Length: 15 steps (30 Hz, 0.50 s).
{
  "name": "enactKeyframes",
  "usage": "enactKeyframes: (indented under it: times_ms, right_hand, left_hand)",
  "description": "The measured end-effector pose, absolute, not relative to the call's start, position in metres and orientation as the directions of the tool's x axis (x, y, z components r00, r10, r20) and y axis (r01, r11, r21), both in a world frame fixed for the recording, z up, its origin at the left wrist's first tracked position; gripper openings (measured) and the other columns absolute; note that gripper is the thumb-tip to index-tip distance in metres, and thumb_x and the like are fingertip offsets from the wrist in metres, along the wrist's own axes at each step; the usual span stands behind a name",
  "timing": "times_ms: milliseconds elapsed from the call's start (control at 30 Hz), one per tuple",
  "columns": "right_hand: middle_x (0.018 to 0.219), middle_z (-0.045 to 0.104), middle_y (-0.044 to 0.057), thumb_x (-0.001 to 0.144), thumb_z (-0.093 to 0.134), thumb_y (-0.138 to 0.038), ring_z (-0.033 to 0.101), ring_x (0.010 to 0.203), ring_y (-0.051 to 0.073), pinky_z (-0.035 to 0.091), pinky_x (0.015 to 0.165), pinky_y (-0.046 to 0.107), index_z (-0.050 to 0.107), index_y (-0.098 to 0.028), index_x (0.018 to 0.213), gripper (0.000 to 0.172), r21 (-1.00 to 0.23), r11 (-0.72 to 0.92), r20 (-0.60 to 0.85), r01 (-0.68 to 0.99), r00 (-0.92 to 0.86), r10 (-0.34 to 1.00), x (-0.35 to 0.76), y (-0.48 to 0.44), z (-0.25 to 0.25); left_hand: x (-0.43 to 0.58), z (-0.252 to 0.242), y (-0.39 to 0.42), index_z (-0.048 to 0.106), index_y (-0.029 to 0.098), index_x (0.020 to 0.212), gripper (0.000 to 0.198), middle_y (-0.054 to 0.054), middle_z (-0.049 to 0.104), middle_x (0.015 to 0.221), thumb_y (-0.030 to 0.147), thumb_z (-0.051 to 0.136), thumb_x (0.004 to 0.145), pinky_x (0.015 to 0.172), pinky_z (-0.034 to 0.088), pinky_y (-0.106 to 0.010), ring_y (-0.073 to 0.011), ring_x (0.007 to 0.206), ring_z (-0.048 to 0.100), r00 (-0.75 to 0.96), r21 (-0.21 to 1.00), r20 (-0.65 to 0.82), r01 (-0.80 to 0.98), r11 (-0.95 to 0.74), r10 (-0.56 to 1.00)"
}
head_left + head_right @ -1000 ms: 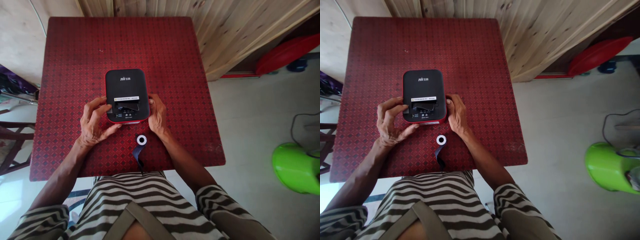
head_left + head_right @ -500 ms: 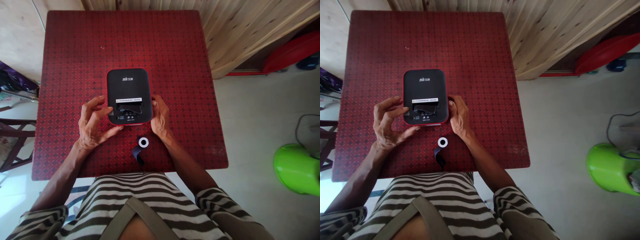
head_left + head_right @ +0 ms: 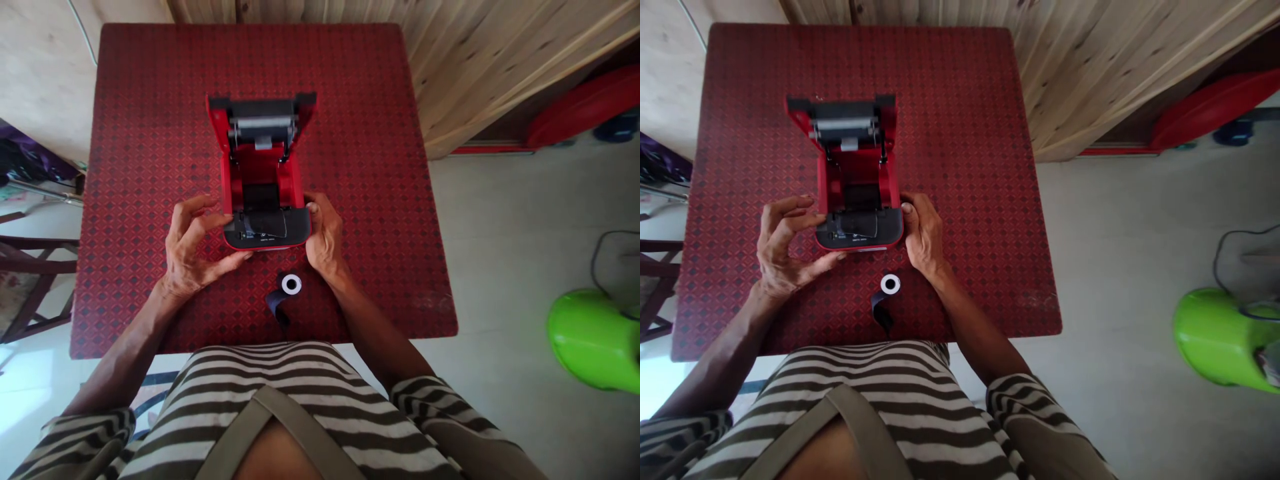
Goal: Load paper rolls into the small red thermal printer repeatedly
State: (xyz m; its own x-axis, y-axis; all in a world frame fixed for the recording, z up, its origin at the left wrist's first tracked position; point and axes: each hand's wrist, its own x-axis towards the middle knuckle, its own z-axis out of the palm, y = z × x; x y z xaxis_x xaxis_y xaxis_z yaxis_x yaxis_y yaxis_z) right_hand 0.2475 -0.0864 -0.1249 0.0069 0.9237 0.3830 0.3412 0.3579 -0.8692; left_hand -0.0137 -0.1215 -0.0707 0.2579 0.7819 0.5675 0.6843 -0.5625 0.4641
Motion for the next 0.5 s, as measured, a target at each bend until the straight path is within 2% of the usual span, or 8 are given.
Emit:
enactKeyframes:
  times_ms: [100,200,300,400,500]
  right_hand:
    - [0.11,0.08,0.006,0.115,0.041,-0.057,0.076,0.105,0.02,0.058,0.091,0.038,0.074,-0.024,0.117,0.046,-0.865,0.378,0.421,0.33,0.067,0.905,0.252,-0.086,-0.113]
    - [0.104,0.079,0.004,0.114,0.052,-0.046,0.075,0.093,0.019,0.06,0.083,0.037,0.075,-0.026,0.115,0.03,-0.772,0.462,0.542,0.437,0.073,0.837,0.257,-0.08,-0.082]
    - [0.103,0.08,0.004,0.111,0.061,-0.032,0.074,0.094,0.02,0.062,0.088,0.039,0.077,-0.028,0.108,0.017,-0.562,0.617,0.617,0.551,-0.218,0.757,0.252,-0.062,-0.048]
    - [0.106,0.08,0.006,0.106,0.067,-0.021,0.074,0.105,0.024,0.06,0.1,0.044,0.078,-0.023,0.103,0.012,-0.349,0.721,0.473,0.599,-0.551,0.687,0.231,-0.038,-0.031]
    - [0.106,0.08,0.012,0.105,0.064,-0.014,0.075,0.107,0.028,0.06,0.099,0.045,0.08,-0.015,0.104,0.016,-0.208,0.694,0.199,0.689,-0.665,0.72,0.204,-0.021,-0.024]
  left_hand:
    - [-0.011,-0.075,-0.122,0.062,0.036,0.137,0.061,-0.009,0.064,0.136,0.057,0.089,0.086,0.098,0.066,-0.053,-0.0297,0.122,0.069,0.247,0.459,0.615,0.66,-0.594,0.749]
    - [-0.008,-0.078,-0.122,0.06,0.035,0.14,0.063,-0.008,0.064,0.132,0.056,0.088,0.087,0.099,0.066,-0.051,-0.0283,0.117,0.069,0.24,0.433,0.652,0.661,-0.613,0.719]
    - [-0.008,-0.08,-0.123,0.059,0.032,0.142,0.064,-0.009,0.065,0.133,0.055,0.086,0.089,0.103,0.063,-0.051,-0.029,0.12,0.069,0.252,0.406,0.655,0.678,-0.613,0.713]
    - [-0.01,-0.083,-0.123,0.055,0.031,0.145,0.067,-0.01,0.066,0.133,0.056,0.084,0.09,0.104,0.062,-0.05,-0.0299,0.123,0.068,0.275,0.378,0.647,0.695,-0.612,0.711]
    - [-0.011,-0.085,-0.124,0.053,0.029,0.148,0.067,-0.01,0.066,0.133,0.056,0.081,0.093,0.104,0.063,-0.049,-0.029,0.123,0.07,0.285,0.363,0.649,0.699,-0.616,0.705]
